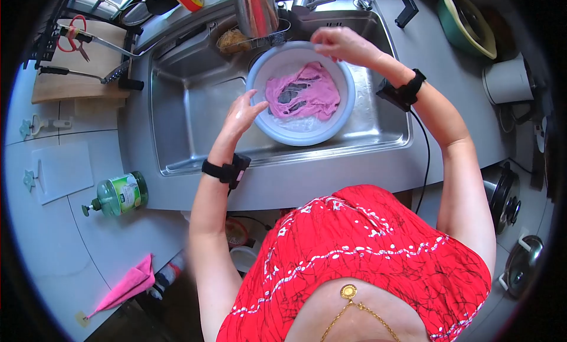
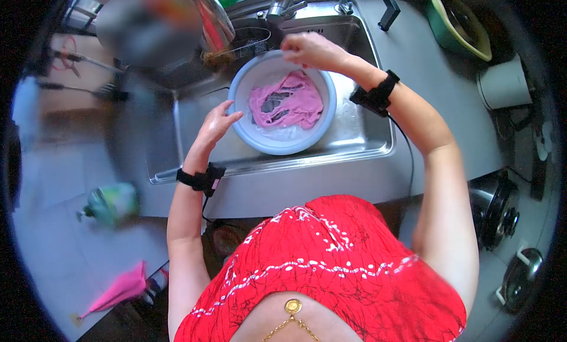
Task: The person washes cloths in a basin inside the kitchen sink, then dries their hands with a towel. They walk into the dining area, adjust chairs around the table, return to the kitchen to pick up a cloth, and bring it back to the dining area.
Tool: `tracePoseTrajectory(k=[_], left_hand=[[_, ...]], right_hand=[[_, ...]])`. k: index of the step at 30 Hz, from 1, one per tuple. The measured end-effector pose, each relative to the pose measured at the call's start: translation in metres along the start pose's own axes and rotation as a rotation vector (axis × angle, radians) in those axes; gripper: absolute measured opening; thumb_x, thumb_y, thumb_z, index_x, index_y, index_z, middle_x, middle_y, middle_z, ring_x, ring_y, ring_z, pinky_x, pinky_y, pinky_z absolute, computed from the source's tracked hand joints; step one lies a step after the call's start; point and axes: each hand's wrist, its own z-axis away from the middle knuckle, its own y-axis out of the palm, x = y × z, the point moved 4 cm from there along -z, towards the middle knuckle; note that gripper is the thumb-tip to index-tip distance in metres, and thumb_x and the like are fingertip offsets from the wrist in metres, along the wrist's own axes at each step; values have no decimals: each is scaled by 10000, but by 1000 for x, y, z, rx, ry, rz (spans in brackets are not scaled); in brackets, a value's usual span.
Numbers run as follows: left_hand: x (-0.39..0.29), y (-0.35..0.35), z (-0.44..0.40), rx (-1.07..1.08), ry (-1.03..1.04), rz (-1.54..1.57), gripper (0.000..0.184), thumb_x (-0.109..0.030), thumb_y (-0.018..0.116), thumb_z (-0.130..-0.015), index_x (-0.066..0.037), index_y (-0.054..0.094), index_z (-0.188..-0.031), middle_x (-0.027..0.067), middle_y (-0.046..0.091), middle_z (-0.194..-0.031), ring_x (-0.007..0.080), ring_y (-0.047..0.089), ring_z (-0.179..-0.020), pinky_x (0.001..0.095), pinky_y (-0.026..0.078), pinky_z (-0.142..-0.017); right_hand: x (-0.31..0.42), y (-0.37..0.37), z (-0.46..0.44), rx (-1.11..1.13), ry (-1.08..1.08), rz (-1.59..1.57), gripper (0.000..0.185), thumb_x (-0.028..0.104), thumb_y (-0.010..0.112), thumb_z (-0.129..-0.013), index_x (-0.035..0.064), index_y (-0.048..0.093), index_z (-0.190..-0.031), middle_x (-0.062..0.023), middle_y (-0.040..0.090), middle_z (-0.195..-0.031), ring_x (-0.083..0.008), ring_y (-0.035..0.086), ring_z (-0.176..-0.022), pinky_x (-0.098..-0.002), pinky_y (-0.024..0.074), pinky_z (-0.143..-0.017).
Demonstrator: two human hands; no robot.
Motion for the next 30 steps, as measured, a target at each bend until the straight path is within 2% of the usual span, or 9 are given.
tracePoseTrajectory(k=[2,7,10,14,16,19,23,27,30], left_hand=[[-7,3,-4,41,-11,-29,606,-365,627,-734,10,500,-1193,225,596,-1039,348,554,-1021,389,415,-888],[-9,28,-42,128,-68,-169,530,-352,625,-734,-50,541,-1162,181,597,-1073,336,553,-1027,385,432,-875],[11,59,-67,164,-108,-282,473,-321,624,-741,-69,560,-1137,172,599,-1075,334,557,-1023,392,443,-864],[20,82,-78,257,-217,-369,397,-273,609,-756,-84,581,-1104,172,600,-1072,335,562,-1018,407,453,-855],[28,104,-84,323,-170,-383,375,-237,598,-755,-74,584,-1092,174,599,-1069,344,567,-1007,413,455,-855],[31,133,-82,405,-30,-297,517,-246,623,-751,-76,472,-1215,200,482,-1231,363,479,-1124,434,423,-906],[23,149,-82,243,-114,-322,785,-321,700,-704,-103,286,-1335,141,152,-1433,391,172,-1306,601,326,-935],[11,163,-83,219,-72,-466,783,-359,662,-728,-94,269,-1351,126,169,-1437,388,156,-1314,671,240,-940],[11,166,-99,307,-92,-568,881,-441,663,-706,-99,214,-1383,124,143,-1449,403,126,-1317,691,233,-923]], right_hand=[[-46,30,-5,170,93,207,187,161,547,-858,30,601,-979,-82,605,-732,-139,589,-588,-283,484,-540],[-120,112,-17,463,-52,571,175,92,468,-770,22,590,-874,-192,620,-857,-336,611,-798,-428,475,-699],[-149,160,-35,492,-109,522,239,126,446,-791,35,572,-972,-202,613,-872,-332,618,-817,-428,482,-710],[-128,206,-37,262,146,674,324,209,437,-829,81,533,-1111,-294,452,-1174,-403,581,-895,-442,491,-775],[-99,224,-22,252,-126,991,317,208,455,-821,101,531,-1110,-243,471,-1158,-375,535,-1003,-443,488,-777],[-124,231,-39,393,-456,638,359,205,479,-806,129,510,-1156,-234,448,-1192,-384,470,-1080,-472,461,-816],[-133,193,-44,233,130,538,443,202,493,-801,120,459,-1235,-203,400,-1272,-404,420,-1128,-519,416,-868],[-122,216,-25,-56,122,961,462,203,506,-809,27,417,-1227,-158,407,-1241,-331,411,-1126,-543,458,-735],[-122,213,-44,323,263,816,428,199,498,-811,22,437,-1196,-160,447,-1199,-345,452,-1097,-505,472,-755]])
